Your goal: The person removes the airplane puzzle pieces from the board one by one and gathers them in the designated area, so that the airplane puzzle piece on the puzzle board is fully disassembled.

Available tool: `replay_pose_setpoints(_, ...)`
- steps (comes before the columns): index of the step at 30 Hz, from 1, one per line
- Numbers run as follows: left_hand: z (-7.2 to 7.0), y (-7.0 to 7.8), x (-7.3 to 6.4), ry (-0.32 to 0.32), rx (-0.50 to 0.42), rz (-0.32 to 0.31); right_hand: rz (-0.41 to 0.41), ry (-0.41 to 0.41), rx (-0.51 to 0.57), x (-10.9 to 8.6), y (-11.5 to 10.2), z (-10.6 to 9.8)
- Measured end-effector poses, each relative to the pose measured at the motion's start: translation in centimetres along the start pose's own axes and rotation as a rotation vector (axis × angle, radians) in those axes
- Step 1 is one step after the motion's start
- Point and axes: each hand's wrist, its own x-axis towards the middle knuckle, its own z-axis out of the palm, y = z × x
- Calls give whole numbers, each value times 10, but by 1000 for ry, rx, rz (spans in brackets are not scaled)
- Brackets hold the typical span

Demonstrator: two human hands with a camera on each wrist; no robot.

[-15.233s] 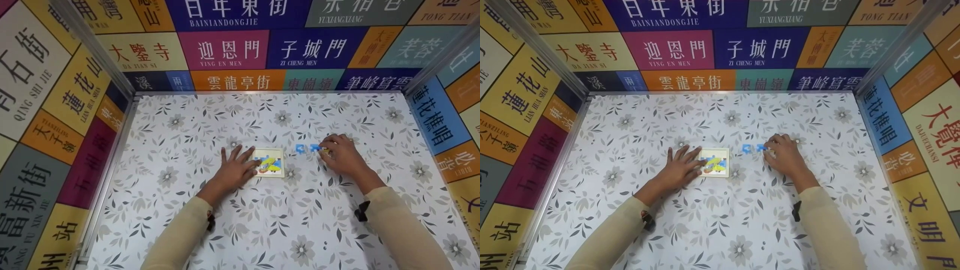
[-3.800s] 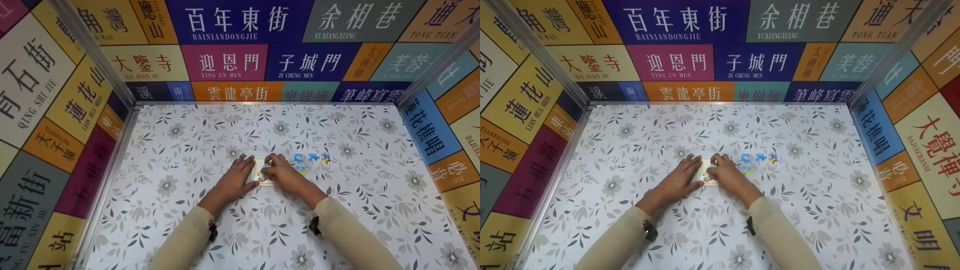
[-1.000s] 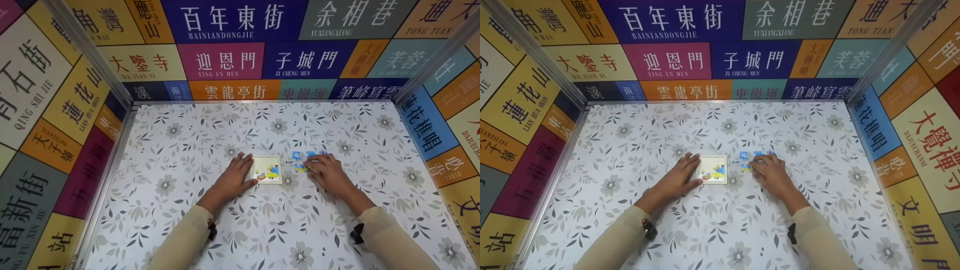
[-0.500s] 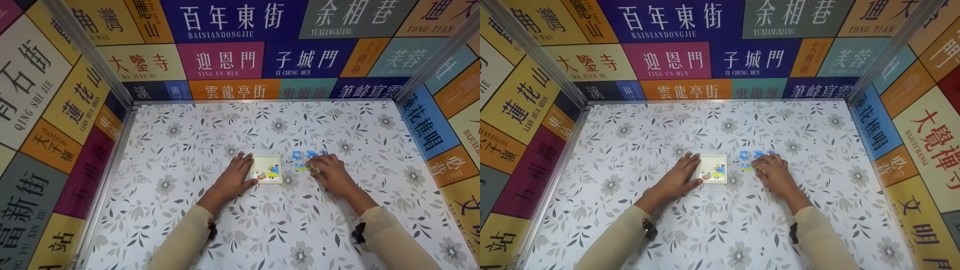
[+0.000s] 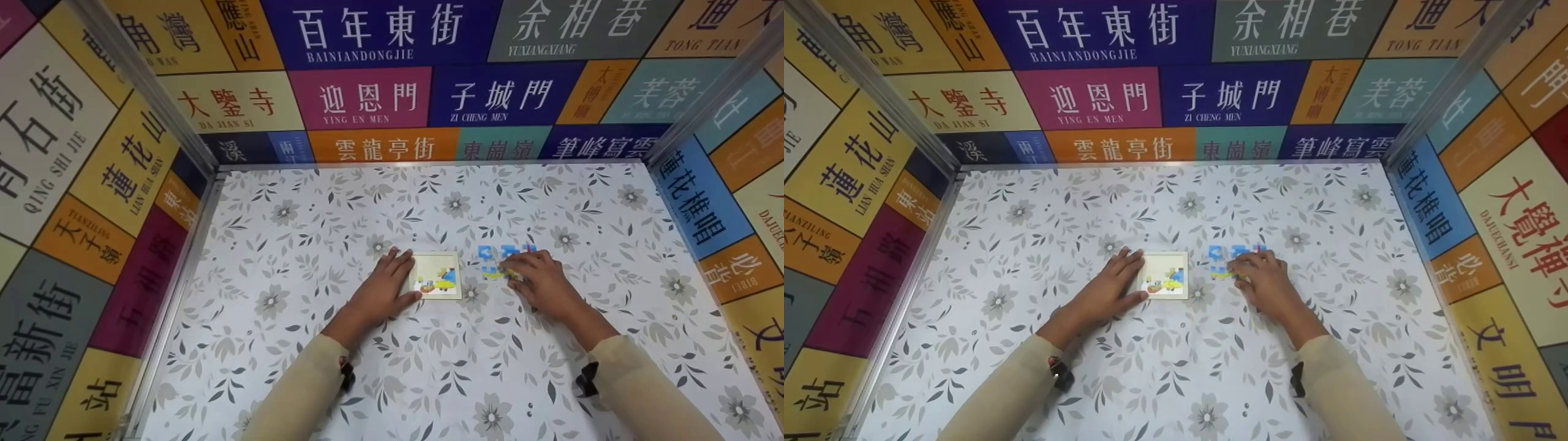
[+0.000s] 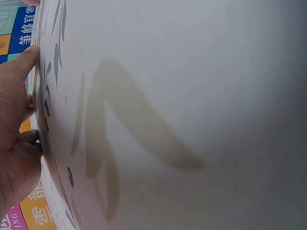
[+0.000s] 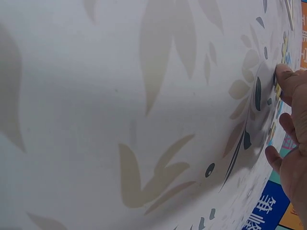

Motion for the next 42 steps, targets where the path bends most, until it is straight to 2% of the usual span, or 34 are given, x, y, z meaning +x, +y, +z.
replay_pose_setpoints(10, 0, 0, 0, 7, 3, 6, 5, -24, -6, 4, -6, -2)
replay_pose_setpoints(19, 1, 0, 0, 8, 1, 3, -59, -5, -22, 17, -21, 6)
replay_pose_setpoints(28, -1, 1, -1, 5, -1, 6, -34, -80, 14, 33, -44, 21)
replay_pose_setpoints(36, -2, 2, 0, 8, 10, 4, -76, -130, 41, 52, -64, 36)
replay_pose_setpoints(42, -1, 1, 1, 24, 9, 21, -77, -185, 33, 61, -74, 43)
